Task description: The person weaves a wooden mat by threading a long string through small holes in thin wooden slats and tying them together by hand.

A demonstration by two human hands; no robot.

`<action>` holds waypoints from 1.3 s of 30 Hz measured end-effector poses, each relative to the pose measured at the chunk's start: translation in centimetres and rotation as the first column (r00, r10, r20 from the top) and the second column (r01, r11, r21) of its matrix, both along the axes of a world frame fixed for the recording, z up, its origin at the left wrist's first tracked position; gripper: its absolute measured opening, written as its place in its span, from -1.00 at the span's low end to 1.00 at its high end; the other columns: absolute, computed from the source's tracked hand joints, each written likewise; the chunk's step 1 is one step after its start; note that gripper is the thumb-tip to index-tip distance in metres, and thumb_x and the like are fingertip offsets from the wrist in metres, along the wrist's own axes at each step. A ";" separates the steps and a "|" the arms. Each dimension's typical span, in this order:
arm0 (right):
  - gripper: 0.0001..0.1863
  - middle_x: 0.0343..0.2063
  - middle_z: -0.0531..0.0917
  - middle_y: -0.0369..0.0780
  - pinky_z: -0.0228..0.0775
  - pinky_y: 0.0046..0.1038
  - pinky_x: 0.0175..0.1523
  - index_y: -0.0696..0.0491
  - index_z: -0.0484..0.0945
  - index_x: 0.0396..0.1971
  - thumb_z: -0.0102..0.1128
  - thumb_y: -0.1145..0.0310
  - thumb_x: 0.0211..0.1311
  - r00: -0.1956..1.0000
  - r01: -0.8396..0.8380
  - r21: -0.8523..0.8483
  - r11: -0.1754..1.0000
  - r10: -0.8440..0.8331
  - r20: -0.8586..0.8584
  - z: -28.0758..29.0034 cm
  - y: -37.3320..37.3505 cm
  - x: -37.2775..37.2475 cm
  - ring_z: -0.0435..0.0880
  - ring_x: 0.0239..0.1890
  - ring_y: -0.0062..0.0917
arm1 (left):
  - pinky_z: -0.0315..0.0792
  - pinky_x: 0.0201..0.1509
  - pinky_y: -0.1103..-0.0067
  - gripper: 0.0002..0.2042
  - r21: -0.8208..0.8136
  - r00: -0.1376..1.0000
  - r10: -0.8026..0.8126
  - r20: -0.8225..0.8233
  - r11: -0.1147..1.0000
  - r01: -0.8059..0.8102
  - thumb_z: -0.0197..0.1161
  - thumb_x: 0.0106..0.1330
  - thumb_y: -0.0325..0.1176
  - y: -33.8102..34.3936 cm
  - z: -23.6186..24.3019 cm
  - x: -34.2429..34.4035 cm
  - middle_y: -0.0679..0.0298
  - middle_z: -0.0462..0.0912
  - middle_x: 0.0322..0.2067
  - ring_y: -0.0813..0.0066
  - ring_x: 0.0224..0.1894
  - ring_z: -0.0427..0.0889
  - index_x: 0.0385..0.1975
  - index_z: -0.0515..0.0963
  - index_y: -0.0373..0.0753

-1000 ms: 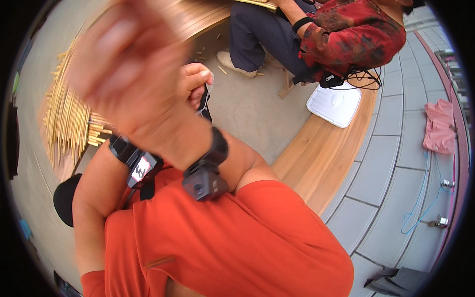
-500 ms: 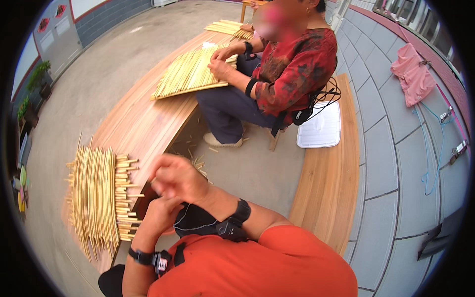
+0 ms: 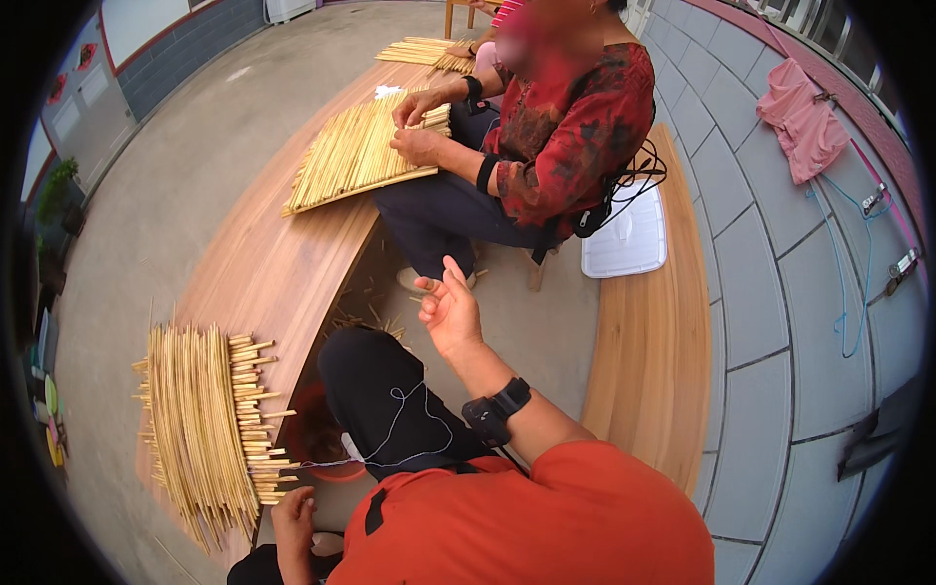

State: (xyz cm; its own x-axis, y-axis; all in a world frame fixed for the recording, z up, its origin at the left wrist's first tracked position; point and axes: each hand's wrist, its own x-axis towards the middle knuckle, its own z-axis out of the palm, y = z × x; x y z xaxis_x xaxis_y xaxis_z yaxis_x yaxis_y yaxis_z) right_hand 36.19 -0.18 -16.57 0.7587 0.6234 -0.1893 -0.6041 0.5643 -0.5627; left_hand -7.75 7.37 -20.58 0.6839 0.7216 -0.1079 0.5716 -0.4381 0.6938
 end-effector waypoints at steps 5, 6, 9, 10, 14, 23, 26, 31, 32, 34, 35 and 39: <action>-0.51 -0.05 0.52 -0.11 0.39 -0.47 -0.15 0.01 0.30 0.20 -0.06 0.15 0.32 0.737 -0.119 -0.511 0.852 0.420 0.529 -0.5 2.5 -4.2 0.56 -0.21 -0.49 | 0.46 -0.39 0.62 -0.79 -0.057 0.965 0.259 0.047 0.965 -0.256 0.07 0.14 -0.70 1.0 1.1 -5.4 0.18 0.57 -0.38 0.48 -0.45 0.57 -0.23 0.52 -0.40; -0.51 0.05 0.45 -0.08 0.30 -0.38 0.01 0.02 0.34 0.17 -0.03 0.12 0.30 0.428 0.116 -0.526 0.843 0.435 0.792 -0.5 3.4 -5.1 0.47 -0.03 -0.38 | 0.46 -0.40 0.63 -0.79 -0.071 0.945 0.322 0.049 0.945 -0.319 0.06 0.15 -0.70 1.7 0.8 -7.1 0.19 0.57 -0.38 0.49 -0.46 0.57 -0.22 0.52 -0.40; -0.44 0.23 0.26 -0.05 -0.09 -0.16 0.32 -0.01 0.38 0.14 0.08 0.01 0.19 -0.207 0.436 -0.434 0.788 0.557 0.804 -0.1 5.1 -8.1 0.12 0.31 -0.19 | 0.43 -0.44 0.67 -0.79 -0.011 0.925 0.377 0.048 0.926 -0.377 0.03 0.20 -0.66 2.5 2.2 -9.0 0.22 0.57 -0.38 0.57 -0.48 0.55 -0.20 0.52 -0.38; -0.44 0.23 0.26 -0.05 -0.09 -0.16 0.32 -0.01 0.38 0.14 0.08 0.01 0.19 -0.216 0.436 -0.429 0.791 0.555 0.804 -0.2 5.5 -8.6 0.12 0.31 -0.19 | 0.43 -0.45 0.60 -0.81 0.102 0.924 0.379 0.054 0.918 -0.383 0.10 0.20 -0.57 2.2 3.8 -8.2 0.19 0.58 -0.43 0.49 -0.52 0.54 -0.21 0.54 -0.37; -0.51 0.05 0.47 -0.16 0.14 -0.23 0.21 0.00 0.53 -0.06 0.21 0.05 0.03 -0.219 0.439 -0.527 0.728 0.656 0.723 0.0 6.9 -9.4 0.35 0.14 -0.29 | 0.46 -0.25 0.54 -0.76 0.076 0.887 0.457 -0.062 0.888 -0.453 0.13 0.28 -0.40 1.9 4.7 -8.7 0.09 0.64 -0.33 0.38 -0.39 0.59 -0.10 0.55 -0.31; -0.61 -0.06 0.56 -0.22 0.26 -0.29 0.11 -0.03 0.60 -0.19 0.22 0.08 0.01 -0.160 0.463 -0.515 0.721 0.640 0.752 -0.7 7.2 -8.6 0.43 0.06 -0.34 | 0.38 -0.48 0.74 -0.80 -0.359 0.809 0.576 0.117 0.784 -0.506 0.02 0.26 -0.58 1.3 -1.1 -8.5 0.27 0.57 -0.34 0.63 -0.50 0.55 -0.16 0.51 -0.34; -0.63 -0.07 0.57 -0.23 0.28 -0.30 0.10 -0.03 0.60 -0.20 0.22 0.08 0.01 -0.157 0.460 -0.510 0.727 0.632 0.759 -0.8 6.9 -8.0 0.45 0.05 -0.34 | 0.39 -0.47 0.73 -0.80 -0.401 0.807 0.577 0.122 0.773 -0.492 0.03 0.27 -0.57 1.0 -1.1 -7.7 0.26 0.57 -0.34 0.62 -0.50 0.55 -0.15 0.51 -0.33; -0.64 -0.08 0.58 -0.24 0.29 -0.31 0.10 -0.03 0.60 -0.21 0.22 0.09 0.02 -0.152 0.465 -0.499 0.732 0.621 0.769 -1.1 6.5 -6.9 0.46 0.04 -0.34 | 0.41 -0.46 0.72 -0.80 -0.477 0.802 0.587 0.111 0.739 -0.475 0.03 0.26 -0.57 0.7 -1.0 -5.1 0.27 0.57 -0.34 0.62 -0.49 0.55 -0.15 0.51 -0.33; -0.64 -0.08 0.58 -0.24 0.29 -0.31 0.10 -0.04 0.60 -0.21 0.22 0.09 0.02 -0.151 0.466 -0.493 0.735 0.615 0.774 -1.3 6.5 -6.7 0.46 0.05 -0.34 | 0.42 -0.42 0.72 -0.79 -0.494 0.810 0.579 0.095 0.734 -0.467 0.04 0.26 -0.59 0.8 -1.0 -4.7 0.29 0.57 -0.35 0.62 -0.48 0.55 -0.15 0.52 -0.33; -0.65 -0.10 0.59 -0.22 0.30 -0.30 0.10 -0.03 0.60 -0.21 0.22 0.10 0.02 -0.153 0.467 -0.491 0.736 0.614 0.775 -1.0 6.8 -6.5 0.47 0.04 -0.33 | 0.45 -0.36 0.68 -0.80 -0.511 0.813 0.578 0.067 0.720 -0.470 0.07 0.22 -0.61 0.8 -0.3 -3.5 0.27 0.59 -0.36 0.59 -0.45 0.56 -0.17 0.53 -0.35; -0.65 -0.10 0.59 -0.22 0.30 -0.30 0.10 -0.03 0.60 -0.21 0.22 0.10 0.02 -0.163 0.439 -0.499 0.747 0.613 0.773 -0.9 7.2 -6.8 0.47 0.04 -0.33 | 0.45 -0.36 0.68 -0.80 -0.509 0.796 0.603 0.056 0.703 -0.497 0.07 0.22 -0.61 0.7 -0.2 -3.6 0.27 0.59 -0.36 0.59 -0.45 0.56 -0.17 0.53 -0.35; -0.68 -0.13 0.60 -0.16 0.27 -0.32 0.15 0.03 0.60 -0.20 0.22 0.23 0.03 -0.220 0.368 -0.471 0.802 0.567 0.794 -0.7 8.8 -8.2 0.51 -0.01 -0.27 | 0.48 -0.28 0.61 -0.80 -0.449 0.837 0.546 0.040 0.758 -0.473 0.14 0.16 -0.59 0.1 -0.5 -4.6 0.21 0.61 -0.39 0.54 -0.38 0.60 -0.20 0.54 -0.37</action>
State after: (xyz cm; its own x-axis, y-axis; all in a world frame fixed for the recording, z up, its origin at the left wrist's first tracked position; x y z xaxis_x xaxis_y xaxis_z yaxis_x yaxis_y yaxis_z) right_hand 27.99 8.62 -17.23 0.2340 0.8943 0.3815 0.8488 0.0034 -0.5287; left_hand -12.37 7.51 -21.07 0.2611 0.8817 -0.3930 0.4947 0.2273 0.8388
